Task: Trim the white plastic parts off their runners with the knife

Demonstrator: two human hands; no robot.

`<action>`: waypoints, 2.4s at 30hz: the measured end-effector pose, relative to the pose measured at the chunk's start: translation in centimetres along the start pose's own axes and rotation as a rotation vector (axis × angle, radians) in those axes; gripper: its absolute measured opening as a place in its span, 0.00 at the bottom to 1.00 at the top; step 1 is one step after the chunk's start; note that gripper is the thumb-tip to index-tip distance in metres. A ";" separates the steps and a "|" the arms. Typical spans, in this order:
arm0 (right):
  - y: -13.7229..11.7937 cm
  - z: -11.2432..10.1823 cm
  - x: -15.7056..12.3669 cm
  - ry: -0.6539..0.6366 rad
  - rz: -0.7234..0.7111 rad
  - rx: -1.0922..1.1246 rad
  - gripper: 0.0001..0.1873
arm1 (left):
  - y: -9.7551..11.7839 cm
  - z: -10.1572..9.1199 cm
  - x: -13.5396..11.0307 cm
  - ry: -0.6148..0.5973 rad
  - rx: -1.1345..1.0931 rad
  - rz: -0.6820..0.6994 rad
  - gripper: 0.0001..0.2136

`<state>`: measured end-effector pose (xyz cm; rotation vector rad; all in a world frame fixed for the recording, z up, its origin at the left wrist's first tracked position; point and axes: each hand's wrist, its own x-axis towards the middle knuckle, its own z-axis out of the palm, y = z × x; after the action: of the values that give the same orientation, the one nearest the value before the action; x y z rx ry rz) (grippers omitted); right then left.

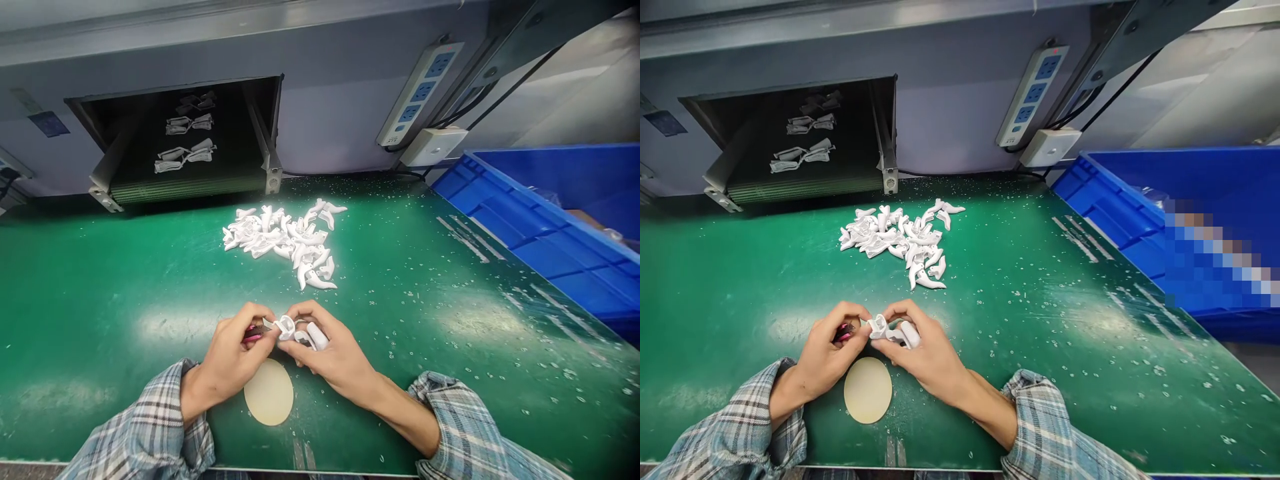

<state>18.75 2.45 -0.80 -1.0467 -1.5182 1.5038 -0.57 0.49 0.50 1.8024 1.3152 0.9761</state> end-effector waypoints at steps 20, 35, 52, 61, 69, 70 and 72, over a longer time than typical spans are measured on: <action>-1.3 -0.7 0.4 -0.043 0.268 0.178 0.22 | -0.3 -1.4 0.6 0.023 0.835 0.358 0.22; -1.6 -0.6 0.3 0.001 0.258 0.092 0.21 | -0.1 -1.4 0.7 0.031 0.936 0.354 0.25; -1.0 -0.3 0.9 -0.016 0.353 0.650 0.20 | -0.4 -0.9 0.6 -0.024 0.415 0.246 0.18; -0.7 -0.4 0.8 -0.001 0.355 0.722 0.19 | -0.3 -0.5 0.2 -0.127 0.313 0.181 0.13; -0.6 -0.3 0.7 -0.017 0.331 0.725 0.19 | 0.1 -0.8 0.2 -0.136 0.341 0.167 0.13; -0.6 -0.3 0.7 -0.015 0.330 0.727 0.19 | 0.1 -0.8 0.2 -0.140 0.342 0.161 0.13; -0.6 -0.2 0.6 -0.004 0.331 0.721 0.20 | 0.1 -0.8 0.1 -0.135 0.354 0.144 0.13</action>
<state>18.66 3.14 -0.24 -0.8642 -0.6992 2.0575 -1.19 0.67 1.03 2.2146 1.3513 0.7106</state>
